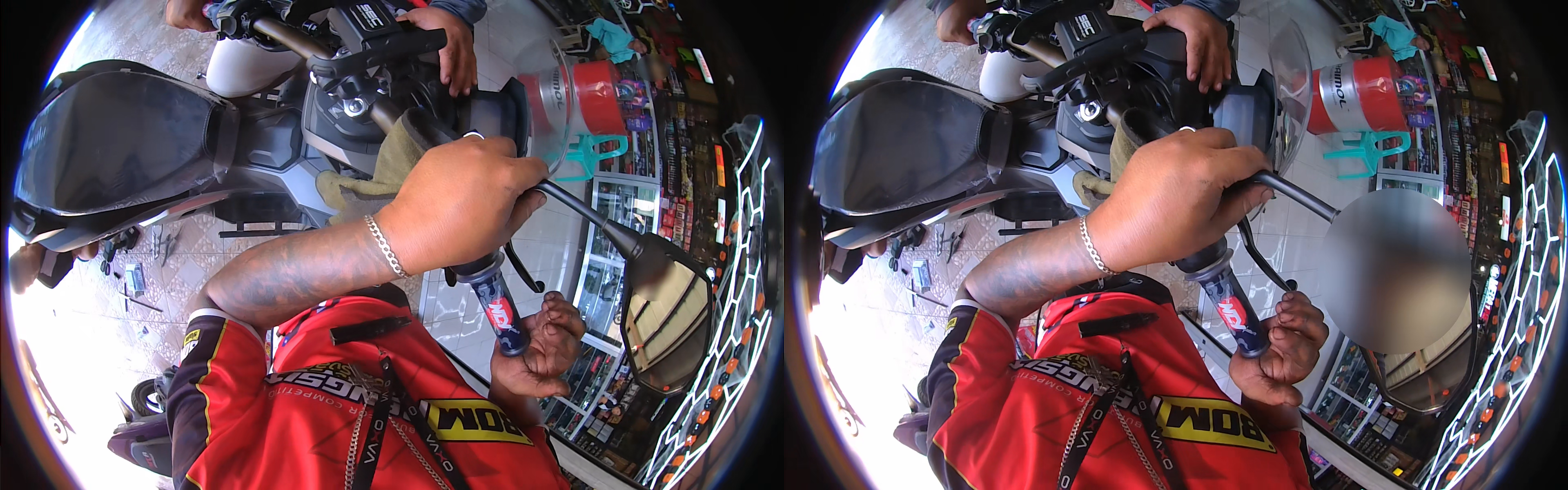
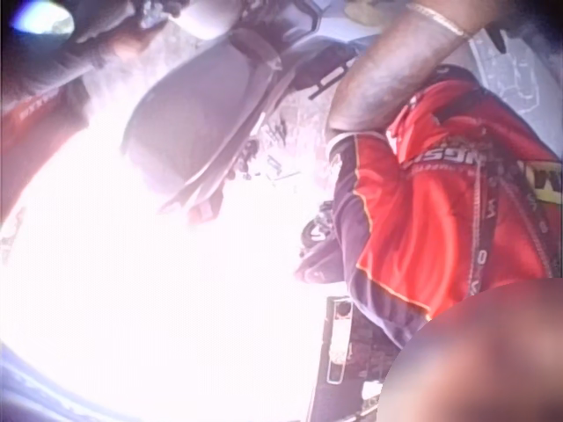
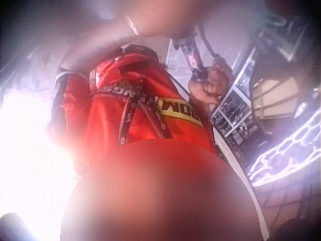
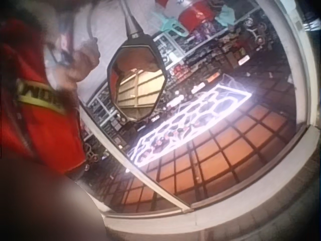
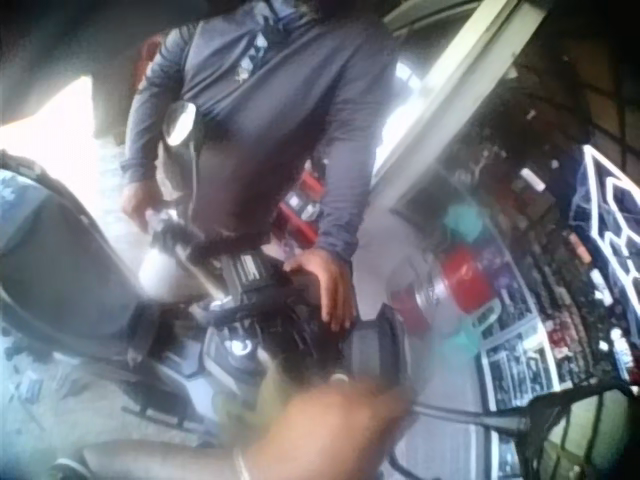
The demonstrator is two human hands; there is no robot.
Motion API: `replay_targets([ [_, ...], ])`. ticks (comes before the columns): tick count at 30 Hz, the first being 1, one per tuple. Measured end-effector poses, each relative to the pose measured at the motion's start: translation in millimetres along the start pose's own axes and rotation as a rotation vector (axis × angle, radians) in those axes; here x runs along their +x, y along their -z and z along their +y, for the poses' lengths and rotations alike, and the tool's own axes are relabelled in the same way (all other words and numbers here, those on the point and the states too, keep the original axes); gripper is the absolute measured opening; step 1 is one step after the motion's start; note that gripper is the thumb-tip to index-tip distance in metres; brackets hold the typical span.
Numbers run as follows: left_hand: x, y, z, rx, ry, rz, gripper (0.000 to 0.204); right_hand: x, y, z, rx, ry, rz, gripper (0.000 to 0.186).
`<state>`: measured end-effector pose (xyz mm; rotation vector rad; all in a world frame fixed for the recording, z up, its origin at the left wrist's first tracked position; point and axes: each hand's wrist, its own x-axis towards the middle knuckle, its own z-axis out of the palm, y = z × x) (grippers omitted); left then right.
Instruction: The person applies lubricant to the motorcycle handlebar area, then uses a screwdriver to adjust components near the handlebar. Later, the person kneels and uses a power drill on the rear wheel area while another person works nearby.
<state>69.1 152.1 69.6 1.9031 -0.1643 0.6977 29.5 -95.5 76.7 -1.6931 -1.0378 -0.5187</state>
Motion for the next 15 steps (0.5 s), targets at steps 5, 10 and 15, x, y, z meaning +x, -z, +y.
replay_targets([
  [5, 1.1, -1.1, -0.5, 0.0, -0.002, 0.002, 0.02, 21.8, 16.6, -19.7, -0.151, 0.149, -0.004, 0.081],
  [10, 4.4, -0.6, 0.5, 0.056, -0.023, 0.037, 0.021, 24.8, -10.4, 4.3, -0.244, 0.261, 0.044, 0.075],
  [15, 5.1, 0.1, 7.7, 0.059, -0.002, -0.039, 0.024, 8.0, 8.7, 4.7, -0.208, 0.178, 0.097, 0.073],
])
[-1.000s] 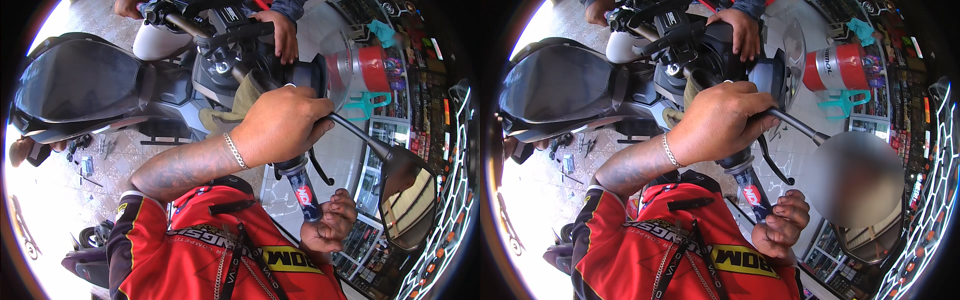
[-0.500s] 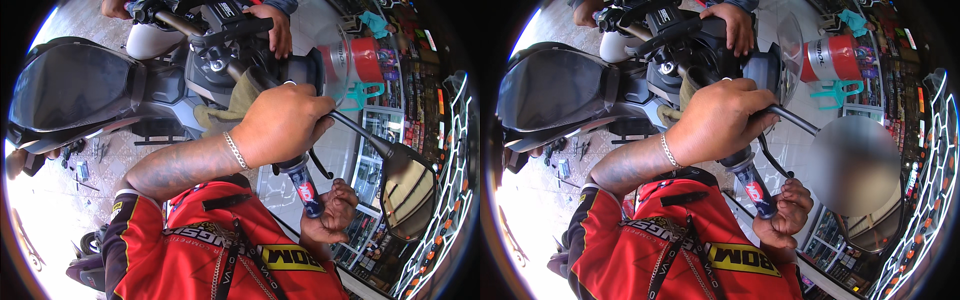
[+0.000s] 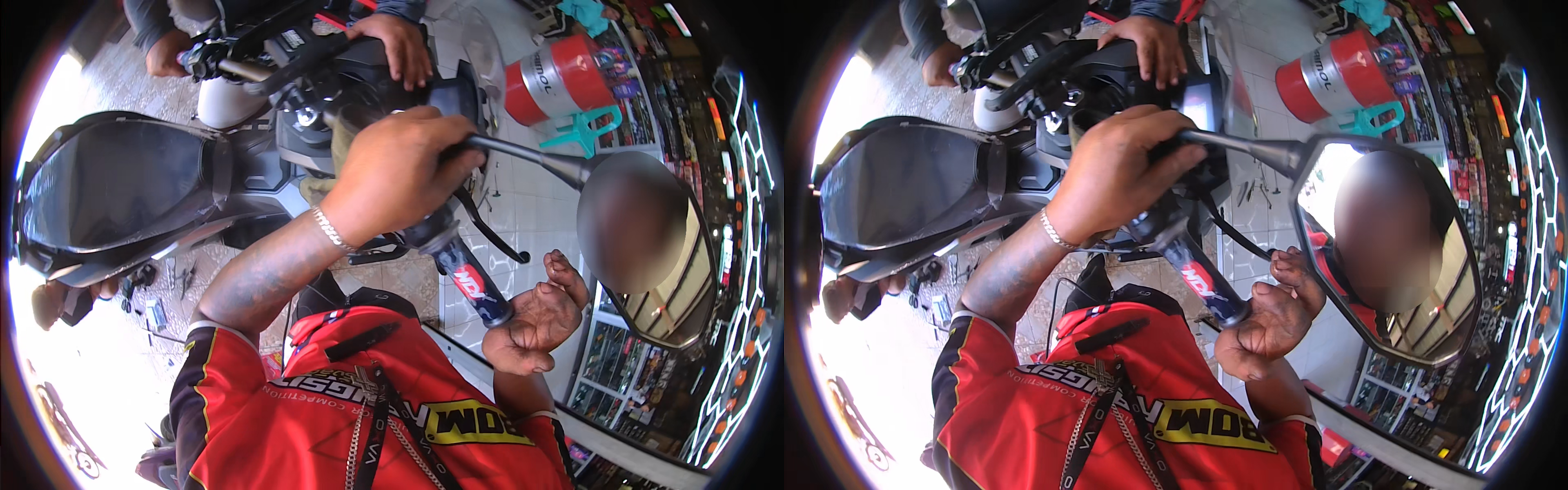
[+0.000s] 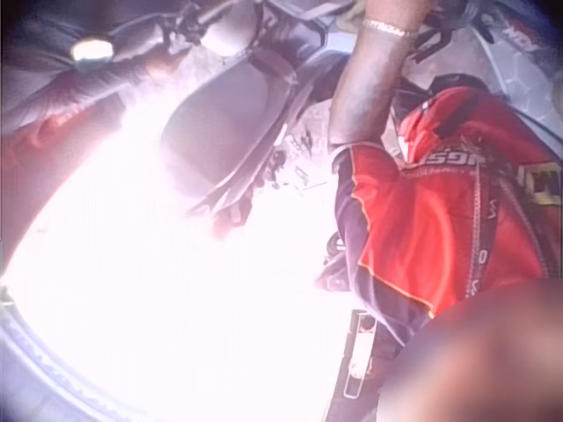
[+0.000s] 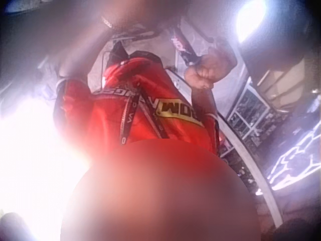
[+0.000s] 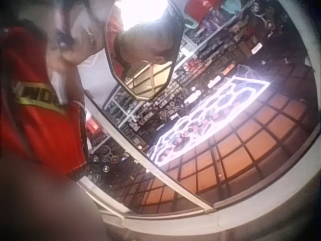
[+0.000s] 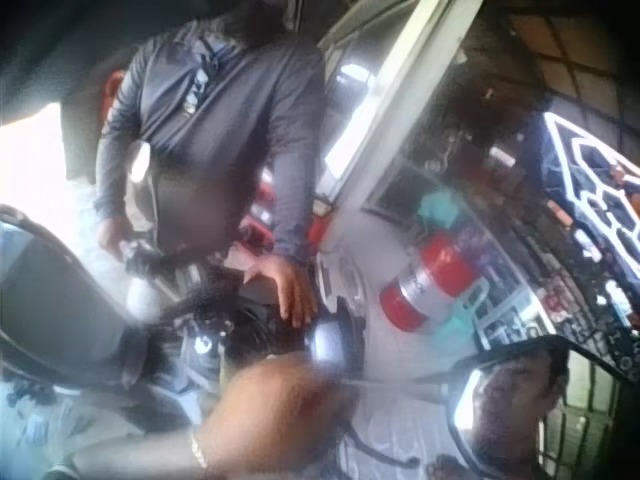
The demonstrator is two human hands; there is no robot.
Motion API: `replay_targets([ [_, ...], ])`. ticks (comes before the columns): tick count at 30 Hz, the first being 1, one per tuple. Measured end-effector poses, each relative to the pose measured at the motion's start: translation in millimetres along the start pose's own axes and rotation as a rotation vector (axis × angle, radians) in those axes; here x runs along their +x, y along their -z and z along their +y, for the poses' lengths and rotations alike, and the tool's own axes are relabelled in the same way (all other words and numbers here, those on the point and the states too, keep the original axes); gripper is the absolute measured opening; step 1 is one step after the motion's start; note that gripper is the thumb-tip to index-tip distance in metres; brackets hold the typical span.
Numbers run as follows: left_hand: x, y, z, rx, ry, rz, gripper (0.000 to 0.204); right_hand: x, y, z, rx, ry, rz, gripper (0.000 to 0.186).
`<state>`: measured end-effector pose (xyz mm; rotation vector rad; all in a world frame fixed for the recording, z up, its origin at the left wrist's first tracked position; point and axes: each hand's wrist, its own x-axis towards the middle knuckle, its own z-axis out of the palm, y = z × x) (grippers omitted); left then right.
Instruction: The person applies lubricant to the motorcycle handlebar area, then uses a screwdriver to adjust components near the handlebar. Later, the person kneels and uses a power drill on the rear wheel area while another person works nearby.
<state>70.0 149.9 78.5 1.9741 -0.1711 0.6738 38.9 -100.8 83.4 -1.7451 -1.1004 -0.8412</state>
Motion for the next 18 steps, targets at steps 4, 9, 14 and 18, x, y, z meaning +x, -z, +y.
replay_targets([
  [4, -3.8, -2.5, 4.8, 0.028, 0.067, -0.043, 0.024, 4.7, 18.6, -18.7, 0.066, -0.084, 0.128, 0.072],
  [9, -2.1, -5.4, 6.8, 0.138, 0.092, -0.049, 0.029, 0.1, -10.3, -7.0, -0.118, 0.058, 0.035, 0.069],
  [14, -5.4, -8.9, 18.5, 0.144, 0.171, -0.053, 0.032, -43.7, 49.0, -24.0, 0.217, -0.22, 0.264, 0.048],
  [18, -8.4, -11.1, 26.2, 0.201, 0.156, -0.027, 0.036, -107.2, 110.4, -33.4, 0.072, -0.541, -0.153, 0.019],
])
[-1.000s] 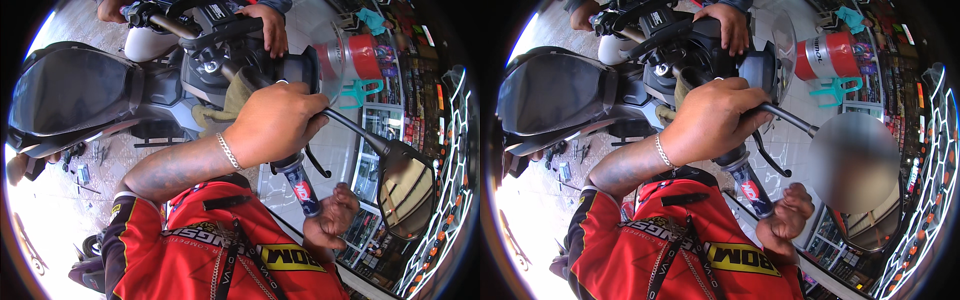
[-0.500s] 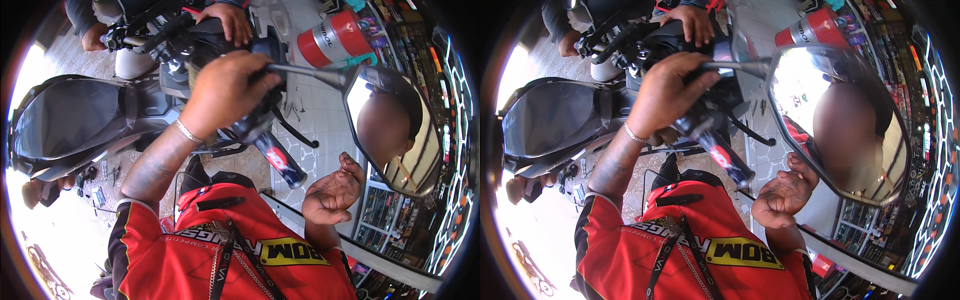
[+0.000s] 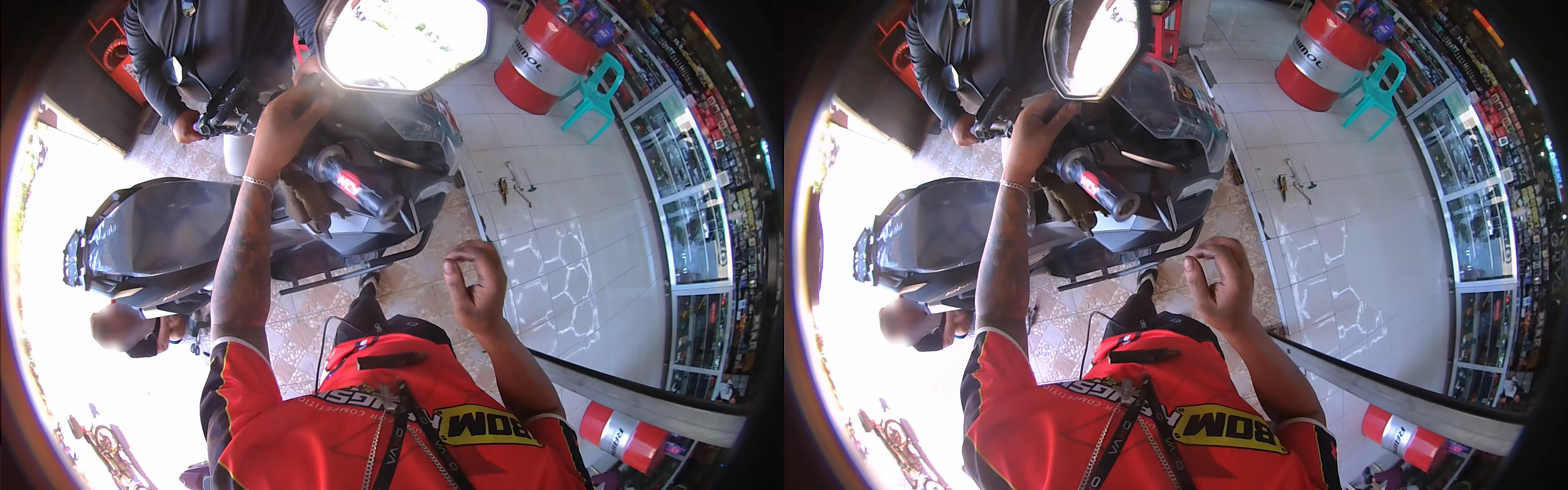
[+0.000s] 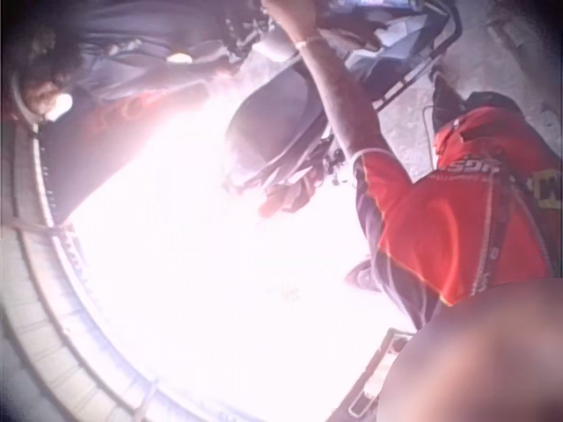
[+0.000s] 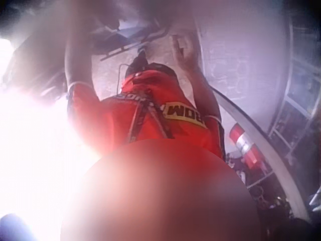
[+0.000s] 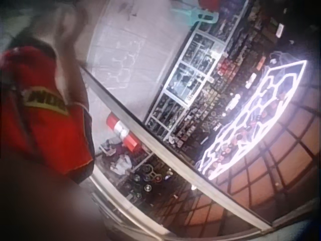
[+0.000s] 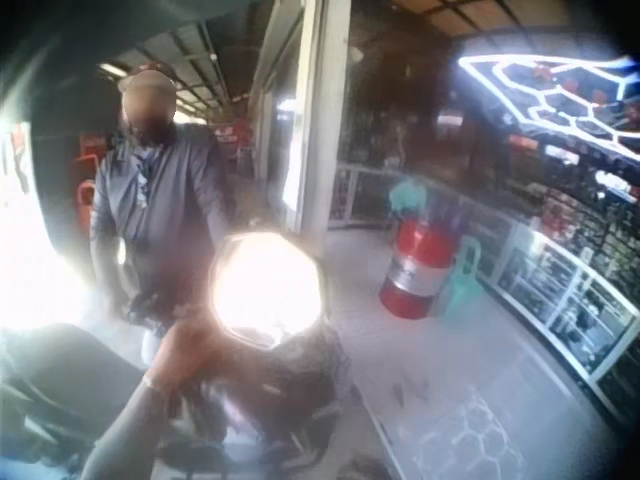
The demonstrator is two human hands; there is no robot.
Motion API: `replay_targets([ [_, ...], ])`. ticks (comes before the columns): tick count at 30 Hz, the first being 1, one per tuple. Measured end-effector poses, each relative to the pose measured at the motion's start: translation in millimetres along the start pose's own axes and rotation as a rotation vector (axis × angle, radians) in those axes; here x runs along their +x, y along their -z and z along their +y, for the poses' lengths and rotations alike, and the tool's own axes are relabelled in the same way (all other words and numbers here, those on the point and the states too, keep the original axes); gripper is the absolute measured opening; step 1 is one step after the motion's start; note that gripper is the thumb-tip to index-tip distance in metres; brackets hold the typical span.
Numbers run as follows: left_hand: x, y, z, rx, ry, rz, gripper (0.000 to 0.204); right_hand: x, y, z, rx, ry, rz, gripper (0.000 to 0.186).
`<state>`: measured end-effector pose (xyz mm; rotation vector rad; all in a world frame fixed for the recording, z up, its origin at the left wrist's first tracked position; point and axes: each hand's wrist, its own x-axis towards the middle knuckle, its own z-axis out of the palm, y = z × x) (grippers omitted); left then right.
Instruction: The person applies lubricant to the motorcycle handlebar area, then uses a screwdriver to adjust components near the handlebar. Later, the person kneels and uses a power drill on the rear wheel area while another person works nearby.
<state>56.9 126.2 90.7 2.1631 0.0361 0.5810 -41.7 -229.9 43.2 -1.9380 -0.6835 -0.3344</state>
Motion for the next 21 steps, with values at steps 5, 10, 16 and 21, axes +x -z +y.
replay_targets([
  [5, 2.7, -1.1, -9.3, 0.125, -0.012, 0.003, 0.034, -28.6, 8.0, 25.2, 0.031, -0.161, -0.262, 0.016],
  [10, 8.4, -2.8, -17.7, 0.057, -0.009, -0.053, 0.028, 30.3, -12.3, 11.7, 0.399, -0.306, -0.262, 0.024],
  [16, 3.5, -1.5, -11.3, 0.019, 0.069, -0.032, 0.033, 91.1, -40.4, 9.6, 0.326, -0.079, -0.45, 0.029],
  [21, 5.3, -0.3, -9.0, -0.03, 0.179, -0.031, 0.039, 102.5, -48.1, 13.6, 0.35, -0.059, -0.518, 0.032],
])
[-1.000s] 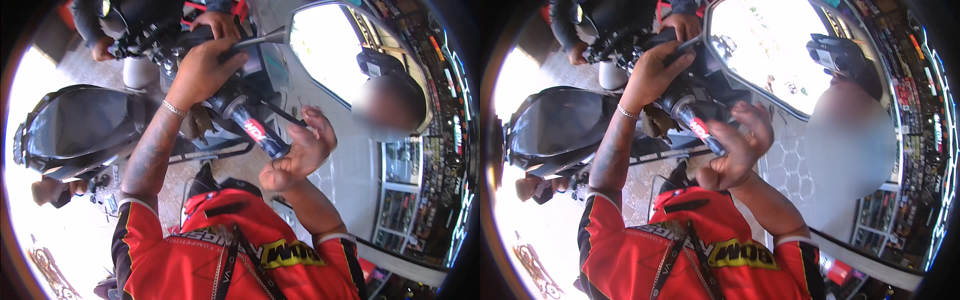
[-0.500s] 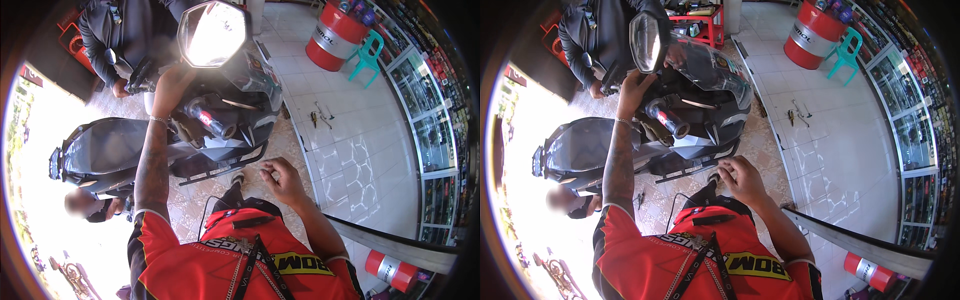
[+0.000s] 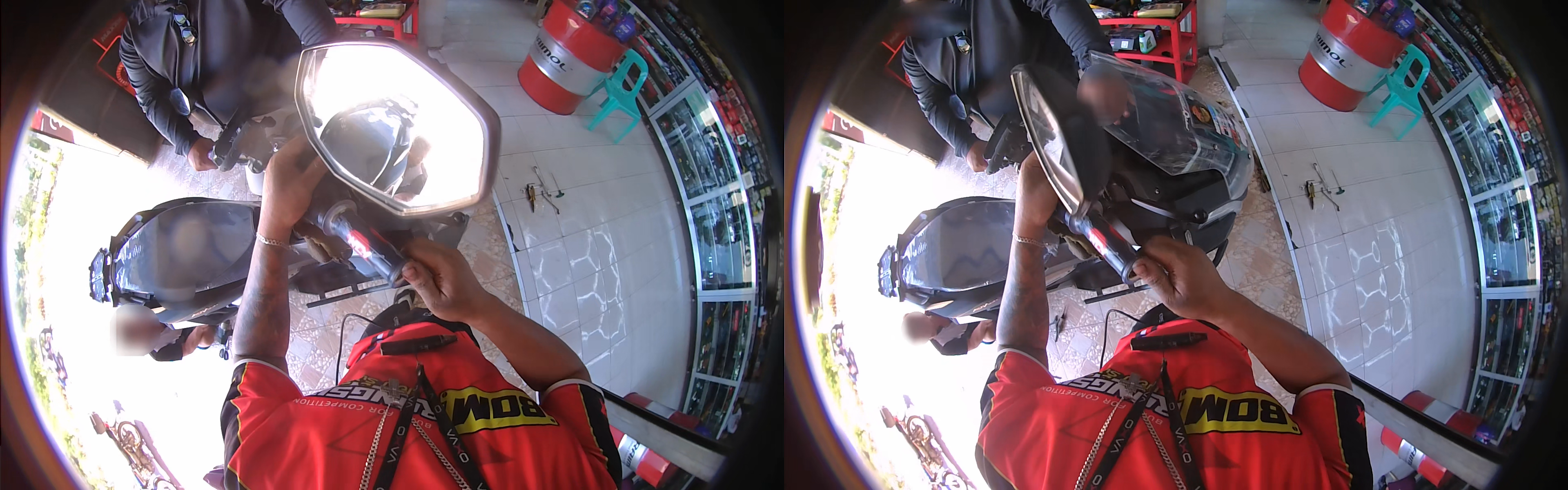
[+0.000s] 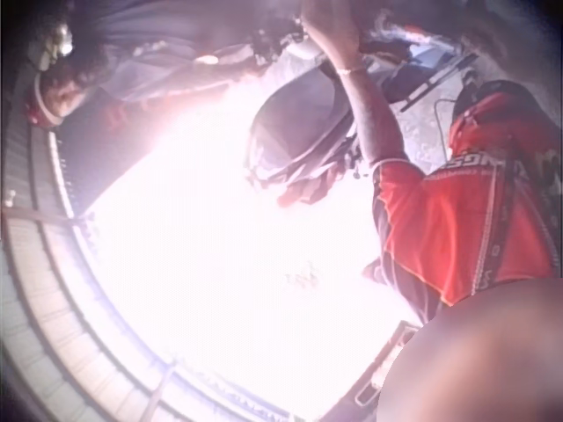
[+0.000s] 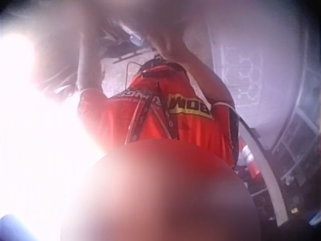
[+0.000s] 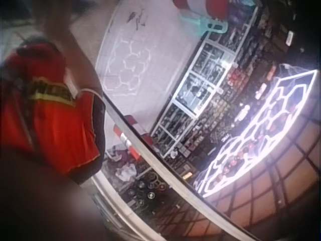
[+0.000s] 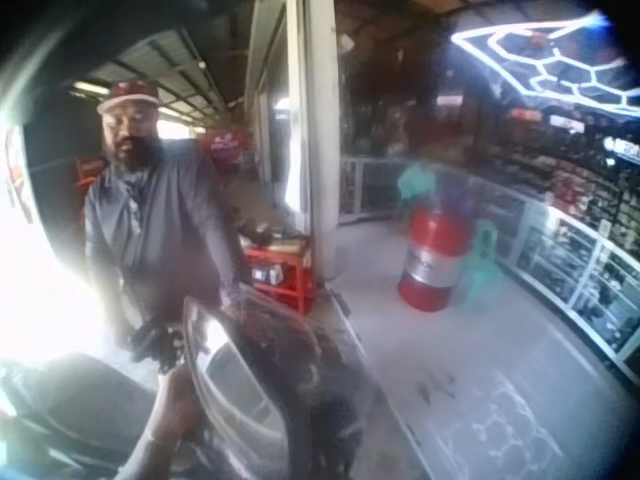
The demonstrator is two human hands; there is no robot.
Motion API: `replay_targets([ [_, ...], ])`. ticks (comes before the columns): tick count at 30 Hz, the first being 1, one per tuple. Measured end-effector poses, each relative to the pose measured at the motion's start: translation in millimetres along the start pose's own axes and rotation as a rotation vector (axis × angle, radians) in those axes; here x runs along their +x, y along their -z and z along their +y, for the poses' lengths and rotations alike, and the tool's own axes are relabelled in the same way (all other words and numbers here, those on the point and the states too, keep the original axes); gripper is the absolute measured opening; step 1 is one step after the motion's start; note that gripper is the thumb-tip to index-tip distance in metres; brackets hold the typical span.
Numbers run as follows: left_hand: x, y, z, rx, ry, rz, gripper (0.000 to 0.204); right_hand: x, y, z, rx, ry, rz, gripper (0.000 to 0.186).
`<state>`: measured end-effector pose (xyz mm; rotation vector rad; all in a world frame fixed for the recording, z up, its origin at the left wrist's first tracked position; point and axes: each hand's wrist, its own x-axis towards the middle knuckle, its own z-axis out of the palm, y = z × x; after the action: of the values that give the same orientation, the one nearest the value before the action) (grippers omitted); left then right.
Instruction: The person applies lubricant to the motorcycle handlebar area, then uses a screwdriver to adjust components near the handlebar. Later, the person kneels and uses a power drill on the rear wheel area while another person works nearby.
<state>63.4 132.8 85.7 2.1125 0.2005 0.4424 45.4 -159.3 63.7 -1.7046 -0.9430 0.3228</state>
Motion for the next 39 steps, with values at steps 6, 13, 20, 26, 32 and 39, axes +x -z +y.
replay_targets([
  [6, -7.3, -7.5, 15.0, 0.023, -0.149, 0.147, 0.025, 2.0, 15.0, 9.5, 0.471, -0.186, -0.183, 0.038],
  [13, -11.5, -13.3, 16.8, 0.034, 0.075, 0.209, 0.028, -74.5, 122.1, 93.7, 0.143, -0.306, -0.383, 0.043],
  [20, -44.3, -17.9, 32.5, 0.258, 0.074, 0.512, 0.023, -235.7, 273.5, 239.8, -0.203, -0.77, -0.105, 0.041],
  [26, -93.8, -51.7, 59.8, 0.071, 0.158, 0.872, 0.028, -299.6, 370.5, 291.2, -0.428, -0.845, -0.203, 0.044],
  [32, -164.5, -82.0, 84.7, 1.294, -0.244, 0.596, 0.029, -210.6, 367.5, 305.9, -0.437, -0.523, -0.392, 0.048],
  [39, -209.4, -176.2, 83.3, -0.363, 0.371, 1.031, 0.029, -56.3, 251.8, 233.7, -0.232, 0.04, -0.754, 0.048],
])
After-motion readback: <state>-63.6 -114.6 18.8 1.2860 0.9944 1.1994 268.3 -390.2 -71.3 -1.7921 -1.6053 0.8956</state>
